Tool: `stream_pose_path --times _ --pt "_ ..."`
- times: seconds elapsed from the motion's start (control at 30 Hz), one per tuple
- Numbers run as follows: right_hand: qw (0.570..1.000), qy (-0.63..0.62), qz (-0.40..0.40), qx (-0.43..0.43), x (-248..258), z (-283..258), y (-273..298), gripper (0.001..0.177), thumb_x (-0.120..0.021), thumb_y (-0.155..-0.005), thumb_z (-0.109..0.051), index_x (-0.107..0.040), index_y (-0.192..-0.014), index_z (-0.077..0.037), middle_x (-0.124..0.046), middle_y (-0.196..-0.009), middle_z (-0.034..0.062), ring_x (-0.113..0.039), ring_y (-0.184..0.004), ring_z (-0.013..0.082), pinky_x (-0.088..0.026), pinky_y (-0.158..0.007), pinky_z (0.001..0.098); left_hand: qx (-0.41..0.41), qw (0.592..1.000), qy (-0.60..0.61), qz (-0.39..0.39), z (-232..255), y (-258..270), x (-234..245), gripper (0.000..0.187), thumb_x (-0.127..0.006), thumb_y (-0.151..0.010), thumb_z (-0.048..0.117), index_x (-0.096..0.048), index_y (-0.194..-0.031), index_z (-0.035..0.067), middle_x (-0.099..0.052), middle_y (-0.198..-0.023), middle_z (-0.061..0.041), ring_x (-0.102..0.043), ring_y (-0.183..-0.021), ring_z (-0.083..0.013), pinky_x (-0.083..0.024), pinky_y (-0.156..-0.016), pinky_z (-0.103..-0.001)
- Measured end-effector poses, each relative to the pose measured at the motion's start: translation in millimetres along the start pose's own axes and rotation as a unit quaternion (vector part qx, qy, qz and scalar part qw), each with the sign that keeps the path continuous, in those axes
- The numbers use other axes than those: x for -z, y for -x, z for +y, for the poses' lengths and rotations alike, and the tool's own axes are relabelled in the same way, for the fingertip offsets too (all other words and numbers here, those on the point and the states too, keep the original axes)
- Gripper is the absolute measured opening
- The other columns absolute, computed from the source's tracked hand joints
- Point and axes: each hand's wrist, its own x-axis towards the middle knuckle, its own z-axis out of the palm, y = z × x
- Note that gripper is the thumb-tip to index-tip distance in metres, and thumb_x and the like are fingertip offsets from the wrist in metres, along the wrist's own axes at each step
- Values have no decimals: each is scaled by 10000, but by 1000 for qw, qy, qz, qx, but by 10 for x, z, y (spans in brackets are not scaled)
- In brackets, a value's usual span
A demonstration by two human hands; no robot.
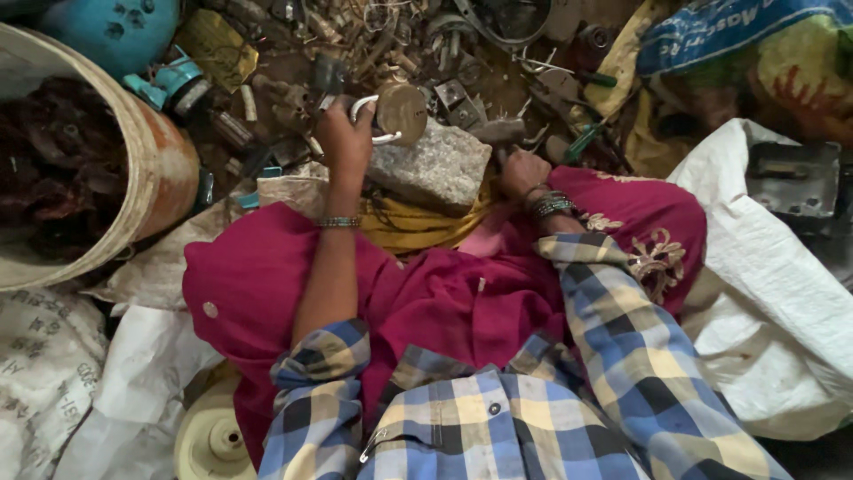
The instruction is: The person sits on the floor and uses a screwdriver to pry and adjust a metal component on a stone block. They then switch to a hammer to strike the metal part repeatedly, likely to reshape or separate it.
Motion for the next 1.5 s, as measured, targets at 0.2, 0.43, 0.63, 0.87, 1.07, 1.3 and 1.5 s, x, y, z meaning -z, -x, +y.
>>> stream_pose_path --times 0.2,0.43,0.63,0.87,1.07,1.3,1.5 --pt "997 -66 -32 8 407 -121 161 625 -857 -662 -452 -715 -1162 -105 -745 -977 194 -702 -912 416 -558 -745 534 -36 998 -31 -48 395 42 120 274 -771 -933 266 -717 -992 4 -737 -885 -213 -713 -824 -409 -525 -688 -494" --pt "979 -194 -8 -57 958 -202 390 529 -810 -771 -476 -757 -1166 -129 -747 -999 184 -735 -889 360 -570 -763 471 -48 992 -39 -111 592 14 209 304 -770 -933 261 -715 -1105 18 -745 -924 -222 -726 -846 -391 -544 -708 -486" --pt "913 -357 180 78 1057 -216 383 478 -795 -924 -366 -723 -1207 13 -770 -1056 166 -735 -908 273 -580 -784 388 -166 969 -9 -183 714 161 253 255 -754 -882 234 -763 -1109 119 -756 -1032 -172 -753 -871 -300 -598 -748 -417" --pt "777 -601 175 73 1405 -542 453 463 -622 -1105 -337 -561 -1395 19 -668 -1069 64 -599 -833 101 -521 -668 265 -132 976 -83 -153 636 282 212 317 -783 -886 211 -735 -1190 132 -704 -1045 -176 -728 -905 -326 -598 -789 -421" --pt "616 -757 108 186 2243 -791 871 427 -508 -1176 -371 -495 -1382 3 -652 -1052 106 -645 -849 143 -549 -655 296 -100 983 -69 -135 597 313 205 314 -805 -877 207 -743 -1173 121 -726 -1022 -167 -729 -893 -346 -575 -766 -447" --pt "571 -819 -56 -21 2433 -1196 1681 221 -530 -1074 -307 -520 -1215 -137 -565 -739 27 -512 -499 112 -414 -388 249 -58 982 90 -156 668 262 395 231 -800 -858 154 -757 -1047 28 -743 -924 -178 -732 -846 -327 -553 -736 -443" --pt "675 -726 -132 6 1758 -1452 1767 190 -638 -1043 -215 -500 -1111 -103 -522 -737 -27 -477 -519 71 -382 -417 233 1 985 -4 -171 603 328 338 183 -691 -975 187 -731 -1012 12 -728 -886 -176 -732 -747 -315 -575 -704 -444"
